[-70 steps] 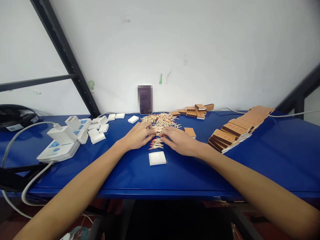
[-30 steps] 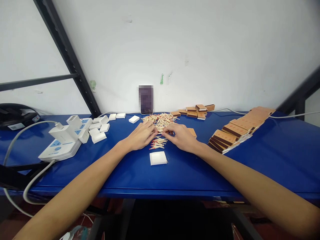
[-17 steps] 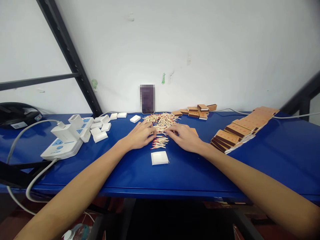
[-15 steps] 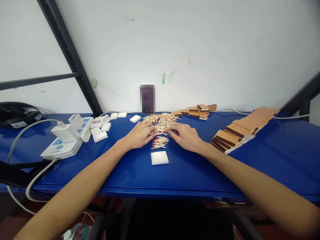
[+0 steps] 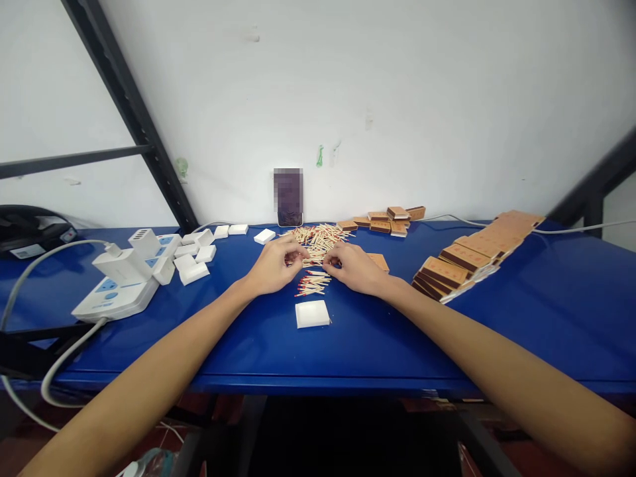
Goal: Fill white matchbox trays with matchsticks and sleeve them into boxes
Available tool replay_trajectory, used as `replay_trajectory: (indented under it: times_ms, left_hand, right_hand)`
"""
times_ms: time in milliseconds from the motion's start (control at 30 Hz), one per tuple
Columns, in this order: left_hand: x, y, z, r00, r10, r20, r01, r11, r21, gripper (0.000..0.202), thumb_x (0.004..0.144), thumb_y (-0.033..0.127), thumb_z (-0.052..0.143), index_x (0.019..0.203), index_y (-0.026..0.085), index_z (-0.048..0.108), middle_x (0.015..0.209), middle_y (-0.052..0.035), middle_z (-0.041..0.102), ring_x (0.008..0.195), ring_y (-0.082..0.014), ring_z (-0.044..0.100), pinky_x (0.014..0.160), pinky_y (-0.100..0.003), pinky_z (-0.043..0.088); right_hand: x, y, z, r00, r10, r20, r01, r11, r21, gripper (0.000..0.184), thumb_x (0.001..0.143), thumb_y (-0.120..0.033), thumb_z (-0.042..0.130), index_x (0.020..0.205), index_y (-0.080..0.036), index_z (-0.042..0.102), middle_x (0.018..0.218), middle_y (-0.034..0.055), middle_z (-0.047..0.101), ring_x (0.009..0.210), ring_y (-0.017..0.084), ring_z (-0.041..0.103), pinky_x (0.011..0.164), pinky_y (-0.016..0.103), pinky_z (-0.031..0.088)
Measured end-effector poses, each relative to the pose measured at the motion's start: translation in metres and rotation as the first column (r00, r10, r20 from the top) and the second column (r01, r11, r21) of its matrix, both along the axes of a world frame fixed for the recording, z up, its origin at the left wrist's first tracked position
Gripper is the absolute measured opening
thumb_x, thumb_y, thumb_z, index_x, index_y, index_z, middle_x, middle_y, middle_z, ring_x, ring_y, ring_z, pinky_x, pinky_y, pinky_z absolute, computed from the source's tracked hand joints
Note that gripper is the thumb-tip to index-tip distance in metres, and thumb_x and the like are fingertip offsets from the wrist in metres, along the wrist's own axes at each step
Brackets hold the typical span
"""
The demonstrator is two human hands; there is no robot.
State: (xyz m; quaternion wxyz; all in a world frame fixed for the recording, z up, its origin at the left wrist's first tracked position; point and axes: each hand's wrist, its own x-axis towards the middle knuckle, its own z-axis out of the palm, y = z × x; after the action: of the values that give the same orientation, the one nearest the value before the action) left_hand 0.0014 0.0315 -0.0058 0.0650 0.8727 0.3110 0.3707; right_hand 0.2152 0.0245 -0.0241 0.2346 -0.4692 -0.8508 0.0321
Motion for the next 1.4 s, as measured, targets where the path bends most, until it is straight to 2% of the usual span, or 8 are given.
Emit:
replay_trajectory:
  times_ms: [100, 233, 433, 600, 867, 1000, 1167, 1400]
  left_hand:
    - [0.0, -0.001, 0.001, 1.0, -0.022, -0.008, 0.022, 0.996, 0.092, 0.02, 0.077, 0.01, 0.048, 0.083, 0.018, 0.066, 0.073, -0.0001, 0.057, 0.07, -0.0138, 0.052, 0.067, -0.029, 0.043]
    - [0.0, 0.0, -0.001, 0.997, -0.067, -0.026, 0.07, 0.992, 0.109, 0.021, 0.073, 0.007, 0.049, 0.085, 0.017, 0.063, 0.07, 0.0017, 0.056, 0.066, -0.0122, 0.051, 0.065, -0.027, 0.042]
    - [0.005, -0.004, -0.004, 0.982, -0.153, -0.113, 0.16, 0.986, 0.055, 0.024, 0.078, 0.01, 0.05, 0.097, 0.018, 0.063, 0.074, 0.0007, 0.06, 0.07, -0.0126, 0.056, 0.068, -0.027, 0.046]
    - [0.011, -0.013, -0.001, 0.973, -0.224, -0.063, 0.22, 0.974, -0.058, 0.016, 0.08, 0.015, 0.054, 0.093, 0.017, 0.064, 0.08, -0.0017, 0.066, 0.071, -0.0123, 0.06, 0.066, -0.026, 0.05]
    - [0.001, -0.006, 0.003, 0.987, -0.156, 0.044, 0.16, 0.982, -0.103, 0.014, 0.08, 0.016, 0.055, 0.089, 0.016, 0.066, 0.087, -0.003, 0.071, 0.077, -0.013, 0.063, 0.073, -0.027, 0.052]
    - [-0.001, -0.006, 0.002, 0.991, -0.091, -0.099, 0.086, 0.995, -0.05, 0.012, 0.082, 0.025, 0.057, 0.077, 0.016, 0.064, 0.075, -0.0014, 0.066, 0.069, -0.0131, 0.057, 0.067, -0.027, 0.046]
    - [0.003, -0.015, 0.005, 0.942, -0.062, -0.33, 0.062, 0.998, -0.01, 0.031, 0.081, 0.044, 0.063, 0.067, 0.018, 0.059, 0.071, -0.0009, 0.062, 0.074, -0.0168, 0.054, 0.071, -0.031, 0.041]
    - [0.006, -0.02, 0.006, 0.918, -0.12, -0.377, 0.097, 0.992, -0.08, 0.01, 0.077, 0.024, 0.061, 0.068, 0.018, 0.062, 0.071, 0.0003, 0.061, 0.069, -0.0145, 0.052, 0.07, -0.029, 0.041]
  right_hand:
    - [0.001, 0.001, 0.0, 1.0, -0.009, 0.02, 0.009, 1.0, -0.006, 0.014, 0.084, -0.015, 0.054, 0.073, -0.018, 0.063, 0.078, 0.0046, 0.062, 0.076, 0.017, 0.053, 0.069, 0.028, 0.037]
    - [0.004, -0.003, 0.004, 1.0, -0.009, 0.029, 0.009, 1.0, -0.003, 0.011, 0.084, -0.015, 0.052, 0.076, -0.017, 0.06, 0.083, 0.0054, 0.062, 0.077, 0.017, 0.052, 0.068, 0.028, 0.036]
    - [0.005, -0.016, 0.02, 0.985, -0.074, -0.153, 0.06, 0.993, -0.097, 0.011, 0.083, -0.016, 0.052, 0.077, -0.018, 0.062, 0.076, 0.0017, 0.065, 0.068, 0.014, 0.055, 0.061, 0.026, 0.036]
    - [0.004, -0.019, 0.022, 0.954, -0.076, -0.29, 0.028, 0.986, -0.165, 0.012, 0.08, -0.02, 0.055, 0.074, -0.017, 0.064, 0.072, 0.0018, 0.067, 0.065, 0.013, 0.056, 0.061, 0.025, 0.04]
    - [0.009, -0.014, 0.013, 0.937, -0.101, -0.334, 0.024, 0.974, -0.225, 0.021, 0.086, -0.031, 0.055, 0.085, -0.017, 0.071, 0.079, 0.0045, 0.071, 0.07, 0.016, 0.061, 0.061, 0.027, 0.042]
    - [0.006, -0.017, 0.015, 0.925, -0.088, -0.37, 0.001, 0.973, -0.23, 0.018, 0.084, -0.03, 0.057, 0.082, -0.017, 0.07, 0.076, 0.0033, 0.071, 0.068, 0.016, 0.06, 0.062, 0.027, 0.043]
    - [-0.002, -0.026, 0.019, 0.922, -0.063, -0.381, 0.0, 0.987, -0.163, 0.013, 0.081, -0.024, 0.056, 0.079, -0.018, 0.067, 0.073, 0.0018, 0.069, 0.064, 0.014, 0.059, 0.059, 0.024, 0.042]
    - [-0.005, -0.028, 0.014, 0.902, -0.061, -0.427, 0.027, 0.996, -0.086, 0.019, 0.079, -0.016, 0.052, 0.092, -0.018, 0.065, 0.069, -0.0014, 0.063, 0.059, 0.012, 0.052, 0.058, 0.024, 0.039]
